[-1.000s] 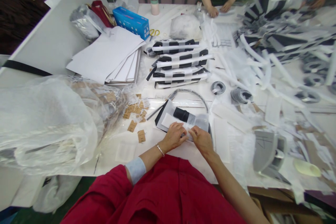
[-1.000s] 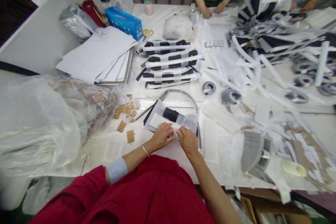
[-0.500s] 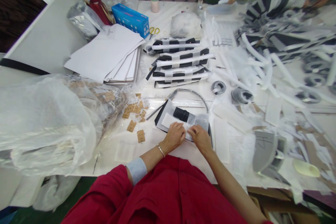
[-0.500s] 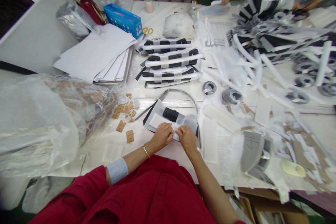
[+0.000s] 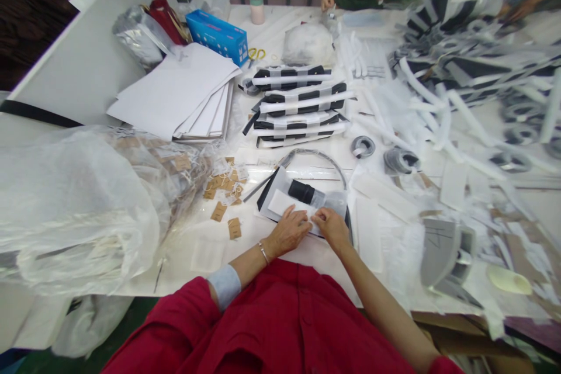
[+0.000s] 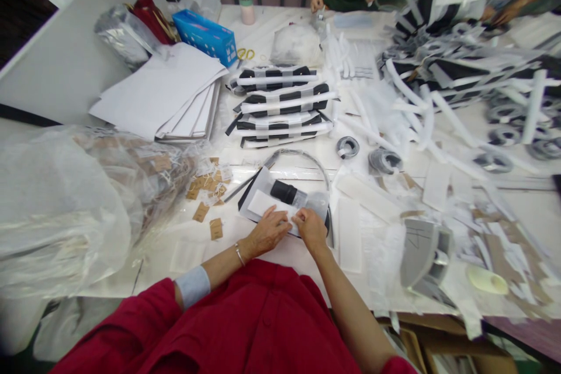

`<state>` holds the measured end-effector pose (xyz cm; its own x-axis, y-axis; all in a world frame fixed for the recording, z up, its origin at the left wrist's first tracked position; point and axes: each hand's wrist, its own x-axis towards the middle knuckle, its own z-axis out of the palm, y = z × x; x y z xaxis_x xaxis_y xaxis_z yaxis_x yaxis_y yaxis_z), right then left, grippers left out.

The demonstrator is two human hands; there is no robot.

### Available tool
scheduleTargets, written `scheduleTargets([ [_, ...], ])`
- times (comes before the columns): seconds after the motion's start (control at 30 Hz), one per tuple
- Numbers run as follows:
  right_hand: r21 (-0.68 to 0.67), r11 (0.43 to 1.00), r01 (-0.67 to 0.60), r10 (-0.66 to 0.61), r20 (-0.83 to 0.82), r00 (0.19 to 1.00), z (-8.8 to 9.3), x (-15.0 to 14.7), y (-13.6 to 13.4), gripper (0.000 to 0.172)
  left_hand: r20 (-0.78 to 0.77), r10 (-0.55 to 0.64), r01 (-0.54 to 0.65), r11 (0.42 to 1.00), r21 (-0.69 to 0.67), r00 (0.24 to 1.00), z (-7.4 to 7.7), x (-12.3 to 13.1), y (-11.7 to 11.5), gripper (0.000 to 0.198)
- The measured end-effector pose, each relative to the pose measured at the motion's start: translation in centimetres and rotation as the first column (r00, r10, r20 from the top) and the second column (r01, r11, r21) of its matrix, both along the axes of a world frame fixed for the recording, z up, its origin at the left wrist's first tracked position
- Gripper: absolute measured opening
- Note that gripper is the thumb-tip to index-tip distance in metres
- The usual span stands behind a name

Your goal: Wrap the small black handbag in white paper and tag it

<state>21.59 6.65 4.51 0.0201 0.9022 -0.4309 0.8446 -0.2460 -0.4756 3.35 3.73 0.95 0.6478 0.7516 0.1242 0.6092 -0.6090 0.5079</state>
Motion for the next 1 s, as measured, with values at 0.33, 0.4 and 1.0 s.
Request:
scheduleTargets([
  [0.33, 0.101, 0.994, 0.047, -0.045, -0.026, 0.999, -1.5, 0.3, 0.0, 0.017, -0.008, -0.17, 0.17, 0.984, 0.048, 0.985, -0.2, -0.5, -0.5, 0.041],
  [0.4, 0.137, 0.989, 0.06, -0.056, -0.033, 0.998, -2.0, 0.4, 0.0, 0.019, -0.023, -0.136, 0.137, 0.99, 0.038, 0.99, -0.7, -0.3, -0.6, 0.041],
  [1.0, 0.159, 0.635, 0.756, -0.651, -0.416, 0.634, 4.8, 15.0, -7.0, 0.048, 0.057, -0.054, 0.05, 0.996, 0.072, 0.997, -1.5, -0.6, -0.4, 0.041],
])
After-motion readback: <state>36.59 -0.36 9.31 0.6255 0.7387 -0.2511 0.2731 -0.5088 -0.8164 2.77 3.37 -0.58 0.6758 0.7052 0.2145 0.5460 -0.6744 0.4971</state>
